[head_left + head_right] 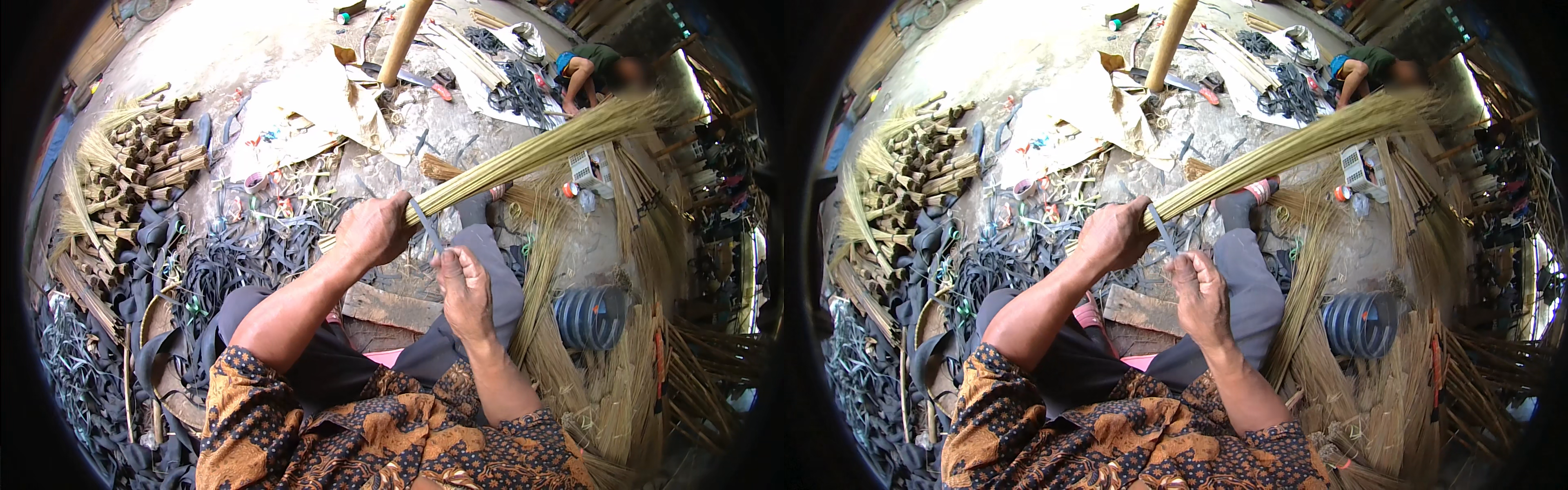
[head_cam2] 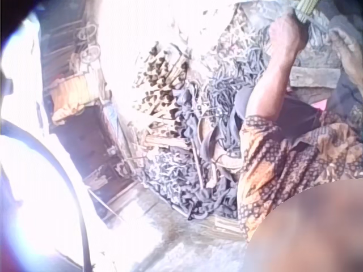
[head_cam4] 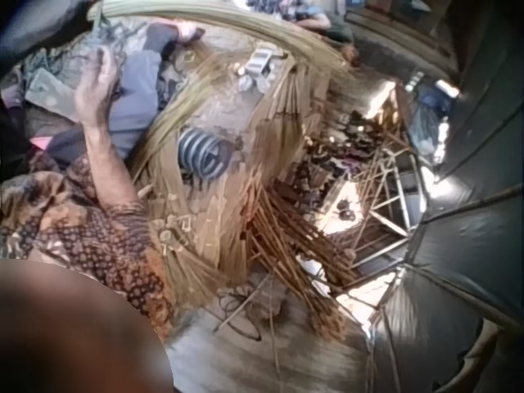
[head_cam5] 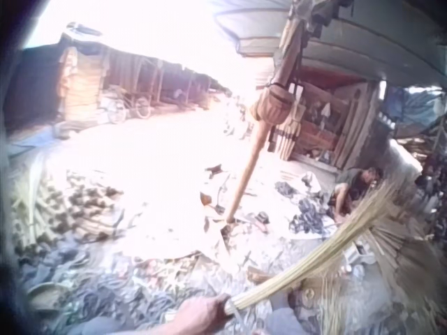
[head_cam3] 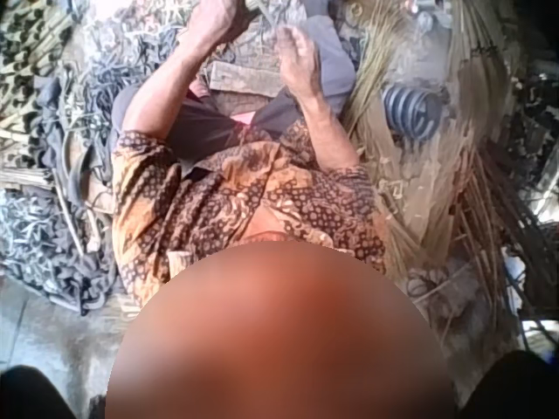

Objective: The person gathers thin sticks, aligns them into a bundle, and ties them together with a rubber band. The person repeats this process multiple times, placing each completed bundle aside.

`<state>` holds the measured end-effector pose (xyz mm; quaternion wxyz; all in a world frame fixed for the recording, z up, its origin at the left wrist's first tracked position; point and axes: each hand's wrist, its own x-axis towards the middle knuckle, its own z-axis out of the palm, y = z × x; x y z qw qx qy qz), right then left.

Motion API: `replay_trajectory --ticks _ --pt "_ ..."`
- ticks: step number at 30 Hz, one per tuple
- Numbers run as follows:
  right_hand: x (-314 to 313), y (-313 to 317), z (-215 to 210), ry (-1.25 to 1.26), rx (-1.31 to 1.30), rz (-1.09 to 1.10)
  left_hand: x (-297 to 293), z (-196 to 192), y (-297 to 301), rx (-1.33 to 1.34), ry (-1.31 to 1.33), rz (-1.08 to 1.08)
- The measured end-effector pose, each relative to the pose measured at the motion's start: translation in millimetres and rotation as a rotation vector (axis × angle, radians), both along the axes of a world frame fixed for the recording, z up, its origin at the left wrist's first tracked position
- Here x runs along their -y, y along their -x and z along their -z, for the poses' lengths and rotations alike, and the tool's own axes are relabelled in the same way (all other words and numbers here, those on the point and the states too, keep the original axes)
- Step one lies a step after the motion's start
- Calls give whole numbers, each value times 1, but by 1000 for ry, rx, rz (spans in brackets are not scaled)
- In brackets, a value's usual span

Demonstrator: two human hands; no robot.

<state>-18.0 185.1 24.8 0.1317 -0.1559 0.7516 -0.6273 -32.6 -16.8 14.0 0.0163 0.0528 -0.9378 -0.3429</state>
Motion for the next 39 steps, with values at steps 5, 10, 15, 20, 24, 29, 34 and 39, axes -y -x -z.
replay_trajectory --ticks 5,10,15,20,24,29,34,39 --pt "-51 2 7 -344 -367 -82 7 -7 -4 32 -333 80" --pt "-87 17 22 -471 -442 -103 -9 -27 -21 120 -694 256" --pt "-70 60 32 -436 -777 -161 -31 -37 -35 256 -962 520" --pt "-40 83 5 -341 -899 -476 -29 -32 -31 722 -910 828" --pt "-25 79 -17 -213 -876 -573 -27 -24 -30 697 -975 719" --pt "-27 64 -56 -1180 -402 -600 -27 -4 -17 129 -385 322" --pt "3 59 -65 -687 -118 -192 -31 12 -12 99 -70 144" --pt "25 71 -38 -515 26 -223 -34 19 -15 59 33 75"
